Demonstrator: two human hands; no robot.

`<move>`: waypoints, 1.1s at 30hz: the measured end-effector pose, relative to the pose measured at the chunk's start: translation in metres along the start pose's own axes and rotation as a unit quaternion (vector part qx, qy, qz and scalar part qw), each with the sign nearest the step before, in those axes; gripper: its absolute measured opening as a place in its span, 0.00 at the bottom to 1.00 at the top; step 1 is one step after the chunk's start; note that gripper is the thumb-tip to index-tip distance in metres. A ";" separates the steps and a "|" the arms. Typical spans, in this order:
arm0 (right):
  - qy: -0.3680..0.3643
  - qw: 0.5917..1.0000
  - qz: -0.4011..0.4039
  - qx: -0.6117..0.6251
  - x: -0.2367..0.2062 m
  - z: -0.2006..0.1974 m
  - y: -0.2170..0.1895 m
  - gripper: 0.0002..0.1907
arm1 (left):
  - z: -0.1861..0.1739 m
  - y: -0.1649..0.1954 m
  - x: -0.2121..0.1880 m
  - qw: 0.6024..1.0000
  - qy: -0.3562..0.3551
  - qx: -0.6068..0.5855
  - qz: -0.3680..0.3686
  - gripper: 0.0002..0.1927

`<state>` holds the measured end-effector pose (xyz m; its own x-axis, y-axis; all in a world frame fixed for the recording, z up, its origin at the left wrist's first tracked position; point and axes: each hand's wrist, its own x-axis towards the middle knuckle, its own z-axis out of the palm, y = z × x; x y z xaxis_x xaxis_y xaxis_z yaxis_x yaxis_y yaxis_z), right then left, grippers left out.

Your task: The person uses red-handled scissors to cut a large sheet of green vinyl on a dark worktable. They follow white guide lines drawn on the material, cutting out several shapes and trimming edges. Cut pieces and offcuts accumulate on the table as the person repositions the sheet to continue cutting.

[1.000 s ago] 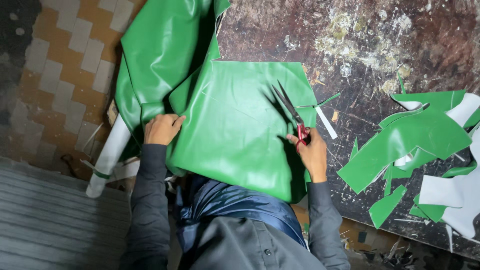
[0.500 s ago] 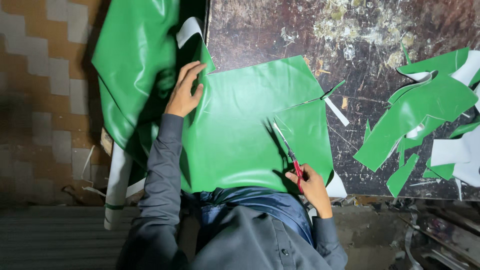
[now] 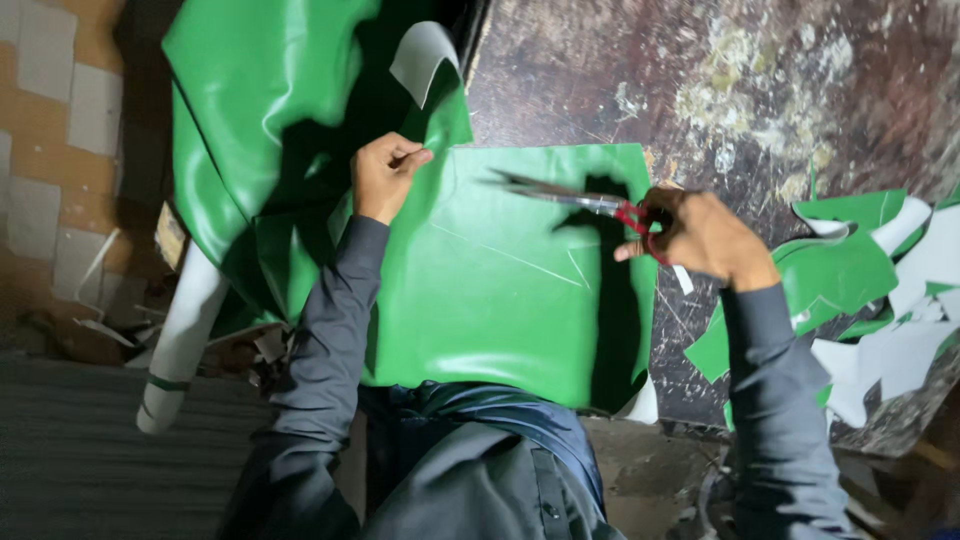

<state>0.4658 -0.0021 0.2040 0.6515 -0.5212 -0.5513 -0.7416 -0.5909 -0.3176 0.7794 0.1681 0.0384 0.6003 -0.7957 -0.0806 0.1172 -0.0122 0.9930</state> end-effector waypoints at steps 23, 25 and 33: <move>-0.040 0.984 -0.163 -0.066 0.194 -0.035 0.025 0.22 | -0.001 -0.034 -0.006 0.968 0.133 0.191 0.096 0.06; 0.062 0.983 -0.171 0.020 0.179 -0.004 0.027 0.25 | -0.004 -0.031 -0.007 0.971 0.120 0.192 0.076 0.08; 0.336 0.939 -0.056 -0.056 0.070 0.056 0.045 0.23 | -0.008 -0.014 -0.040 0.970 0.024 0.196 -0.143 0.14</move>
<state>0.4687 -0.0309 0.1083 0.7059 -0.7007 0.1034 -0.6658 -0.7062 -0.2407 0.7599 0.2050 0.0272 0.6250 -0.6963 -0.3529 -0.0192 -0.4657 0.8847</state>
